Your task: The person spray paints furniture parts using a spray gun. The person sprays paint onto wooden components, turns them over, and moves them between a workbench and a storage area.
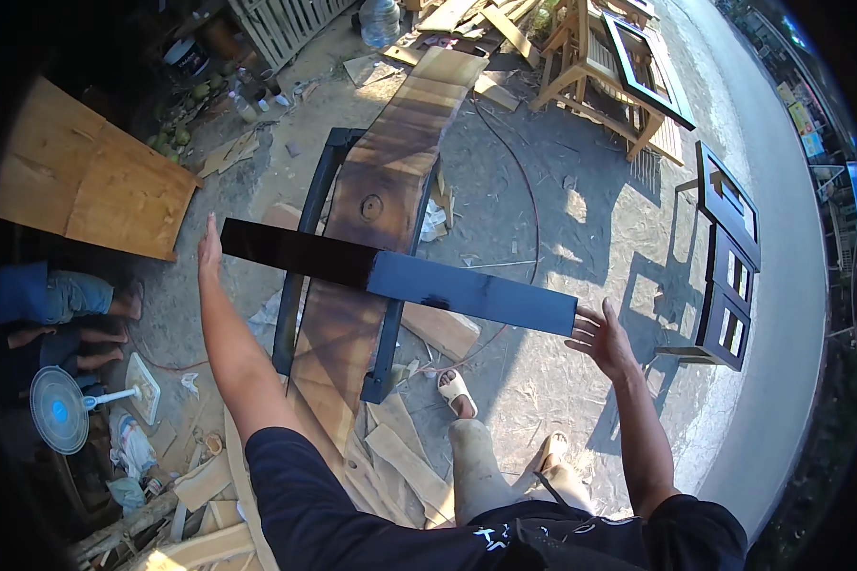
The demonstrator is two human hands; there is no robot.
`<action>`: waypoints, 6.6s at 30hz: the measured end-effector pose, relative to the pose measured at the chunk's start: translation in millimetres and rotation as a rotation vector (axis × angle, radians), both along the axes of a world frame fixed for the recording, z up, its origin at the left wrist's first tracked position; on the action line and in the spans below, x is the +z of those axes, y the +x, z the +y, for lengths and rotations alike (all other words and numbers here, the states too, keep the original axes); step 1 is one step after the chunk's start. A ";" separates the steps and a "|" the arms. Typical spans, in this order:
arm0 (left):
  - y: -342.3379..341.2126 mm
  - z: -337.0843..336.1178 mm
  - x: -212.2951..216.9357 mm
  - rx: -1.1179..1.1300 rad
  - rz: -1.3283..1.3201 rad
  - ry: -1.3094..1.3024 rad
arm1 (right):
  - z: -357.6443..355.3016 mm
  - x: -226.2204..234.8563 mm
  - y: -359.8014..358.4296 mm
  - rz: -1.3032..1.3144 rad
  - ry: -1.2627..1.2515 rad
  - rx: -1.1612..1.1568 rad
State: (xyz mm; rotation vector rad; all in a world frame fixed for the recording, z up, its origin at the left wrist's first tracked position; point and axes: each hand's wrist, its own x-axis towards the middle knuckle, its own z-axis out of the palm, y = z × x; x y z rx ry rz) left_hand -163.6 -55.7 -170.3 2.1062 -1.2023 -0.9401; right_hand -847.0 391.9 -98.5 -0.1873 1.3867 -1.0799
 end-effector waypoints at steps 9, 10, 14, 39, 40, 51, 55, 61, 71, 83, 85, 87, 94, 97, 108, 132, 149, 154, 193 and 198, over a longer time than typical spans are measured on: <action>26.3 -32.2 0.1 -0.055 0.414 0.142 | -15.5 -4.4 21.3 0.045 0.061 -0.047; 26.7 -28.7 7.5 -0.072 0.437 0.139 | -13.5 -5.0 18.7 0.054 0.098 -0.066; -18.2 12.1 46.1 -0.111 0.461 0.141 | 15.4 14.3 -3.1 0.106 0.111 -0.129; -836.9 475.1 217.4 -1.263 0.900 0.458 | 803.7 178.5 -340.8 0.678 0.240 -1.224; -873.6 513.3 217.1 -1.322 0.877 0.505 | 849.6 178.3 -334.2 0.687 0.310 -1.256; -1203.8 795.2 177.3 -1.814 0.608 0.796 | 1070.1 123.3 -214.9 0.409 0.709 -1.804; -1310.5 928.2 170.3 -2.033 0.525 0.861 | 1109.6 93.6 -149.5 0.258 0.723 -2.004; -1447.7 1096.6 193.5 -2.301 0.538 0.927 | 1107.0 99.0 -148.9 0.305 0.605 -2.351; -1533.1 1502.9 162.6 -2.811 0.289 1.081 | 1155.9 86.3 -67.0 0.117 0.919 -2.799; -1562.7 1853.2 173.9 -2.865 0.160 1.100 | 1416.1 102.9 -111.4 0.073 1.067 -2.935; -1565.8 1909.5 173.6 -2.850 0.149 1.054 | 1467.3 101.3 -120.3 0.062 1.088 -2.922; -1564.8 1983.4 171.6 -2.884 0.102 1.083 | 1514.6 98.9 -116.1 0.029 1.124 -2.932; -1535.3 2274.2 169.3 -3.054 -0.008 1.156 | 1648.0 98.4 -108.0 -0.137 1.179 -3.123; -1509.5 2404.0 178.6 -3.230 -0.077 1.207 | 1678.2 117.9 -109.2 -0.175 1.243 -3.236; -1193.2 2792.8 196.9 -3.628 -0.614 1.405 | 1745.1 137.2 -22.8 -0.754 1.439 -3.593; -522.2 3335.2 162.0 -3.889 -1.123 1.181 | 2161.2 64.4 378.0 -1.468 1.396 -3.686; -72.7 3466.0 50.5 -4.008 -1.390 0.906 | 2277.2 -57.3 770.1 -1.788 1.357 -3.208; 7.4 3471.0 -17.0 -4.002 -1.310 0.841 | 2304.5 -149.6 860.9 -1.829 1.090 -3.538; 64.7 3436.5 -121.8 -3.958 -1.636 -0.532 | 2354.8 -143.6 693.3 -2.639 1.731 -3.167; -26.9 3423.9 -99.5 -3.030 -2.632 -2.362 | 2432.9 -75.3 520.7 -3.069 1.432 -3.115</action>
